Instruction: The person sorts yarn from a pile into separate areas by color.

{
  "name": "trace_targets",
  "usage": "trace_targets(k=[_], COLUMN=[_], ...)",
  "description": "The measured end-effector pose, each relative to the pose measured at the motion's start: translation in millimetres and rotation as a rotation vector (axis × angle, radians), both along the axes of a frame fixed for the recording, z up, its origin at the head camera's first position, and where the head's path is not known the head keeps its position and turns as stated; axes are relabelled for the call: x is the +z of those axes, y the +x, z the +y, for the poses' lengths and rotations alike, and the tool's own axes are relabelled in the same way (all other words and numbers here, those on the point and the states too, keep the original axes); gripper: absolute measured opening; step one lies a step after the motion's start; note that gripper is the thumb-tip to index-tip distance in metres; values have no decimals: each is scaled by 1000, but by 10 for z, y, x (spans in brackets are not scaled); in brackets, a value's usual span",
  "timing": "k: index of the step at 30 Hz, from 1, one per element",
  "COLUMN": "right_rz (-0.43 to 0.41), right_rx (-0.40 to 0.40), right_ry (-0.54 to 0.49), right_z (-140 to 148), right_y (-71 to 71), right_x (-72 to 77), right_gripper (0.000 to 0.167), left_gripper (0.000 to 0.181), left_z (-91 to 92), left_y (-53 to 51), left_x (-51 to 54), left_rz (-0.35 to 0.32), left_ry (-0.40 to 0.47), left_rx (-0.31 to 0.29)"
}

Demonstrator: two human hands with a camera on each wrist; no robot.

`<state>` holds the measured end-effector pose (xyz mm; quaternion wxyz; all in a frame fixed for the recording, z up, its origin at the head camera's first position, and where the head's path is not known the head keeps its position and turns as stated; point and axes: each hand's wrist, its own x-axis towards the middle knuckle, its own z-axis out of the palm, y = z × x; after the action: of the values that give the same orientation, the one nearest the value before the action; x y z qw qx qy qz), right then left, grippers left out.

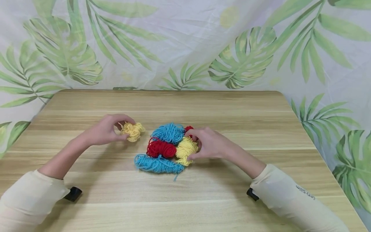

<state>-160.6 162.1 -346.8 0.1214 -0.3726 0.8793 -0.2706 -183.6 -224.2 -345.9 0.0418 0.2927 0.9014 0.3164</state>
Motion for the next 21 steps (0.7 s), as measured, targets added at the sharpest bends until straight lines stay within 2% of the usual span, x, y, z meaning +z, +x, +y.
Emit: trace_targets(k=[12, 17, 21], right_rz=[58, 69, 65], right_rx=[42, 52, 60], right_ry=[23, 50, 54], right_z=[-47, -72, -86], right_y=[-4, -16, -32], right_x=[-40, -37, -27], right_gripper=[64, 57, 51], left_gripper=[36, 35, 36], left_z=[-279, -409, -513], left_y=[-15, -21, -27], left_x=[21, 10, -9], left_rz=[21, 46, 41], left_ry=[26, 37, 28], left_rx=[94, 123, 157])
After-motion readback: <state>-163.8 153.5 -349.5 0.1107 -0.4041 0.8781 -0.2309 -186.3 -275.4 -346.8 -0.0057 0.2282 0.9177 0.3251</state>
